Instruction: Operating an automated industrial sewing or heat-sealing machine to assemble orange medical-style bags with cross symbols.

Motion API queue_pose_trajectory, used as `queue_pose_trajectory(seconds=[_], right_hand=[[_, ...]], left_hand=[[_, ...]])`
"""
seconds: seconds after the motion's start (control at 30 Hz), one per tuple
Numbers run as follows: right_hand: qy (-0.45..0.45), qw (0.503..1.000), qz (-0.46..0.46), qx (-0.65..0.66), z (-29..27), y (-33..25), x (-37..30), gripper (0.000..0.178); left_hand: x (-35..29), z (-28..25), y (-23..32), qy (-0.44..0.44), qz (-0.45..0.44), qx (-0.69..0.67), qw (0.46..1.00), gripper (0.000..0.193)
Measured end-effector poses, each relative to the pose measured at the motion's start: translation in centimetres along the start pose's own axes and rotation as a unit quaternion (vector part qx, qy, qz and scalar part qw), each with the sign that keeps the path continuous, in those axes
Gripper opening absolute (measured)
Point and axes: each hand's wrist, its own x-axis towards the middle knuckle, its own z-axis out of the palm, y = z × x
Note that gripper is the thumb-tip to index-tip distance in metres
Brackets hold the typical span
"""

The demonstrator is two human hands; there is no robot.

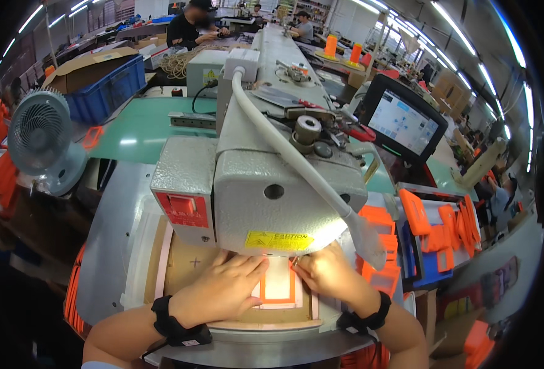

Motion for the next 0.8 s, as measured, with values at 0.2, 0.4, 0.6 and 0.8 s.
queue_pose_trajectory(seconds=[0.2,0.4,0.6,0.8], right_hand=[[-0.017,0.993,-0.047,0.105,-1.2,0.2,0.1,0.04],[-0.11,0.991,-0.009,0.072,-1.6,-0.2,-0.5,0.062],[-0.127,0.992,0.014,0.024,-1.1,-0.8,-0.5,0.062],[-0.099,0.991,0.003,0.096,-1.6,-0.8,-1.4,0.065]], left_hand=[[-0.2,0.0,-0.5,0.003,0.023,0.022,1.0,0.065],[-1.1,0.5,0.3,-0.008,0.11,0.071,0.991,0.048],[-0.9,0.5,2.0,-0.002,0.1,0.081,0.992,0.049],[-1.6,0.6,1.4,0.007,0.097,0.042,0.994,0.047]])
